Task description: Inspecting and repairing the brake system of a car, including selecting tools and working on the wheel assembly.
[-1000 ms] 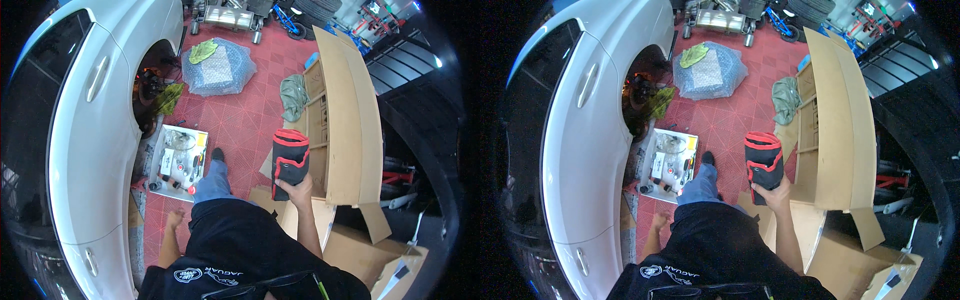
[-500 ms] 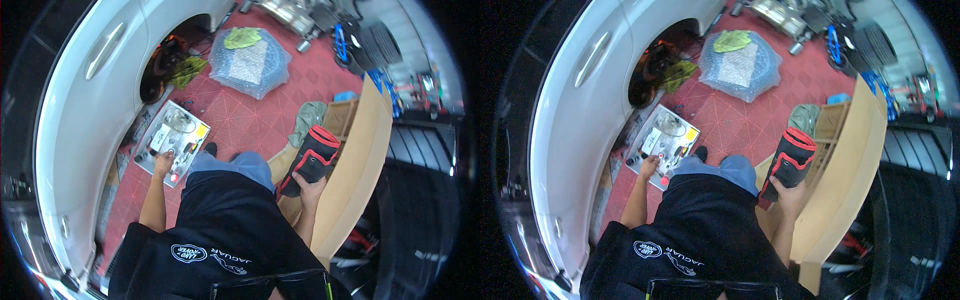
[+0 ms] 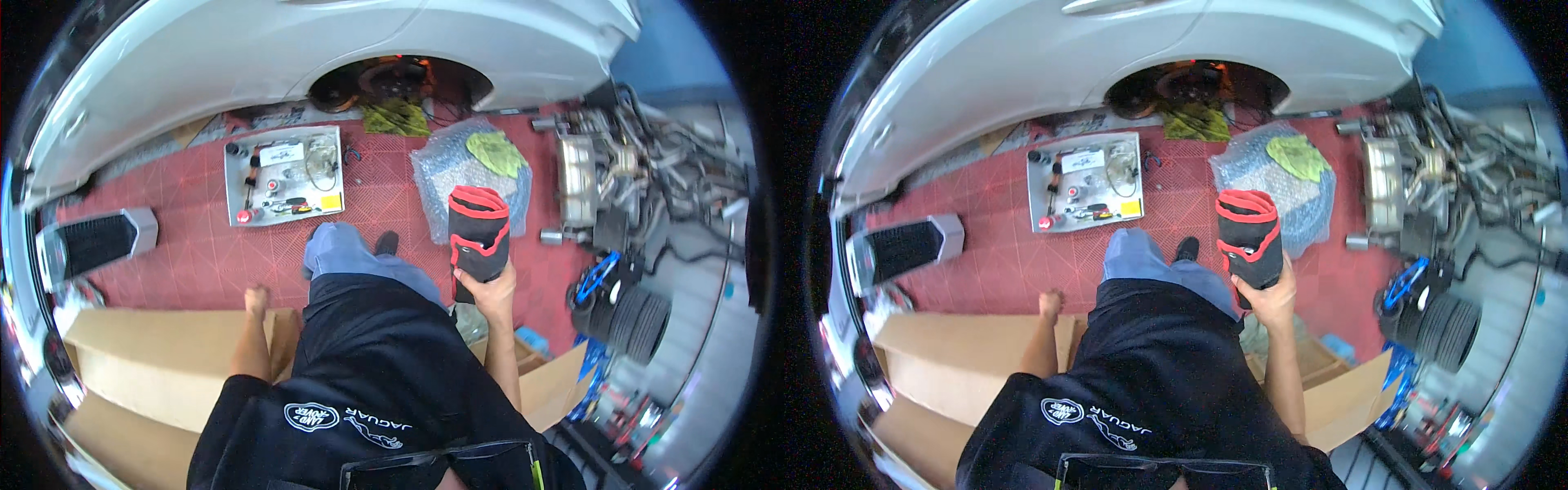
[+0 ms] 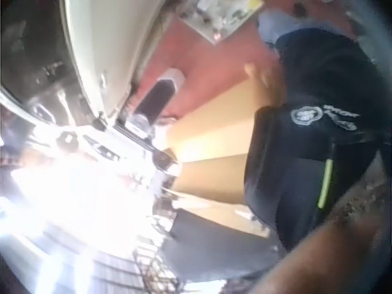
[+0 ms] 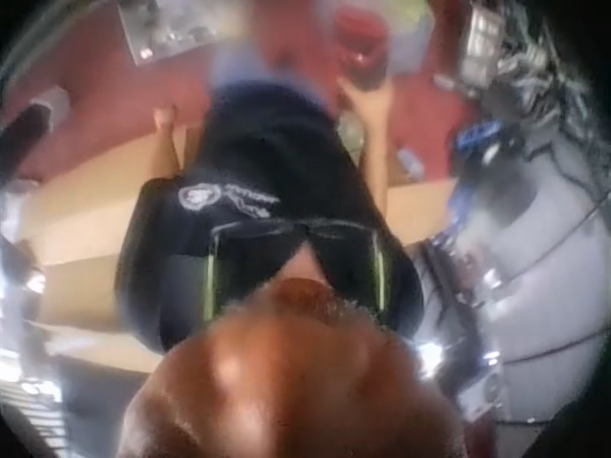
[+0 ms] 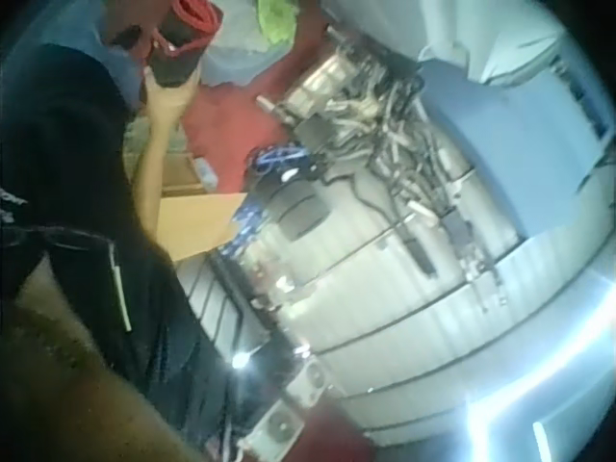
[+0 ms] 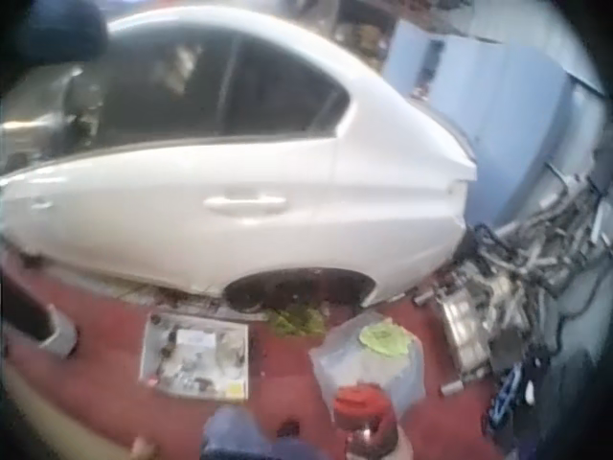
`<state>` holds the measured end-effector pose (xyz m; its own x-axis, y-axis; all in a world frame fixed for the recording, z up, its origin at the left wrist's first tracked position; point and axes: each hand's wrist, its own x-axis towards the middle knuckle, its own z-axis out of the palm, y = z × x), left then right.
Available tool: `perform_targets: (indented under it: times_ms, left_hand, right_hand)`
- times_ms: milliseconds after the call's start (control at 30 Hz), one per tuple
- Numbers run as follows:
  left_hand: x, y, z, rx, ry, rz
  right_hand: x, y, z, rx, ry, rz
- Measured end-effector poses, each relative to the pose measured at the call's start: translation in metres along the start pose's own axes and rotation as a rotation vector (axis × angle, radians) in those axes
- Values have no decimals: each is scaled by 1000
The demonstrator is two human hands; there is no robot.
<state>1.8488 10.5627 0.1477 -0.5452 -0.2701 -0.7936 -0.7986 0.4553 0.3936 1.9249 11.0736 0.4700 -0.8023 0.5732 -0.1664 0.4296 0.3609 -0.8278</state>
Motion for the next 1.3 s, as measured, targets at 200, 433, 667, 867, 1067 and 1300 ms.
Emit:
perform_targets:
  times_ms: [200,433,667,867,1067,1300]
  left_hand:
    - [-149,-75,110,297,-323,77]
    - [-180,-158,190,-125,-59,-157]
    - [-204,44,197,-725,385,-153]
    - [-241,132,357,-733,546,-121]
    - [-204,183,426,-558,238,-34]
    - [-85,102,488,-554,356,-175]
  right_hand:
    - [69,-25,-2,-104,-203,-193]
    - [155,-60,73,-126,-661,-420]
    - [242,-47,182,-127,-1165,-795]
    - [286,37,254,-212,-1506,-605]
    - [304,156,296,-425,-1597,-248]
    - [318,326,372,-518,-1682,-336]
